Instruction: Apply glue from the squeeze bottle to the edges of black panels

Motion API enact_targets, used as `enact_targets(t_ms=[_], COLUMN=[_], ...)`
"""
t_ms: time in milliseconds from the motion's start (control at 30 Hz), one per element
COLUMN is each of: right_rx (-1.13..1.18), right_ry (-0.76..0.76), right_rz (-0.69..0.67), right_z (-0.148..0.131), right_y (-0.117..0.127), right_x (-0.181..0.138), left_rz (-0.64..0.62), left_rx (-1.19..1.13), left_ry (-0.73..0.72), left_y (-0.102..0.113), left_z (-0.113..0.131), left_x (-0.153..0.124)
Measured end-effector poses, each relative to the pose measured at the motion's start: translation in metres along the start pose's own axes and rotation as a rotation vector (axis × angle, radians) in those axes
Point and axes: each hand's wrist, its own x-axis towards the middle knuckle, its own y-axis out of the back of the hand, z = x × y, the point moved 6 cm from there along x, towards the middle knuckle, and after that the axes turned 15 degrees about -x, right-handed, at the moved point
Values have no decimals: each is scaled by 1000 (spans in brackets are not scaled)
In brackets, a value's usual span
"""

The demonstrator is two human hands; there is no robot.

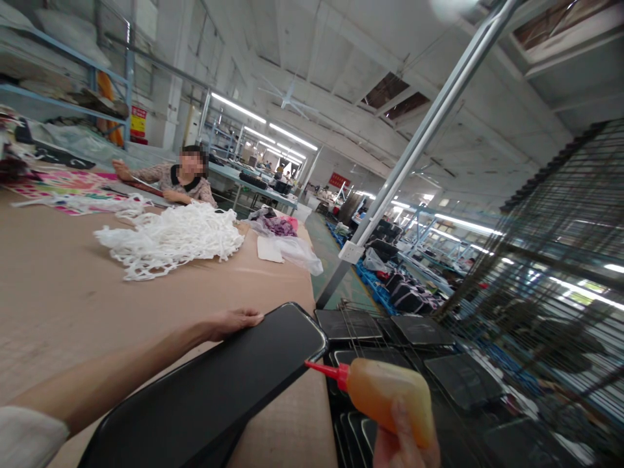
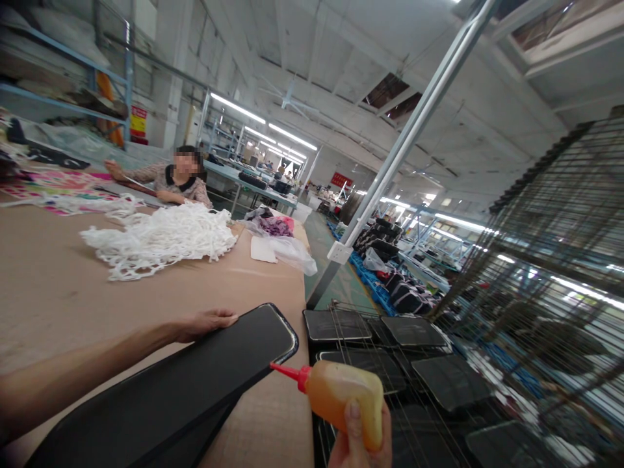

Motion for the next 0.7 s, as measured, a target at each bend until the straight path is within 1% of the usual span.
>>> enact_targets(t_ms=[100, 167, 400, 533, 700], right_rx=[-19, -46, -92, -102, -62], right_ry=[-10, -16, 7, 18, -20], right_rz=[88, 99, 91, 71, 34], right_z=[-5, -10, -20, -15, -8], right_y=[-3, -6, -10, -10, -14], right_x=[0, -2, -6, -3, -4], left_rz=[-5, 2, 4, -14, -35], left_rx=[-18, -23, -55, -56, -97], left_ry=[15, 21, 32, 42, 52], left_y=[-1, 0, 4, 4, 3], left_z=[-1, -2, -6, -8, -11], left_x=[-1, -1, 3, 6, 9])
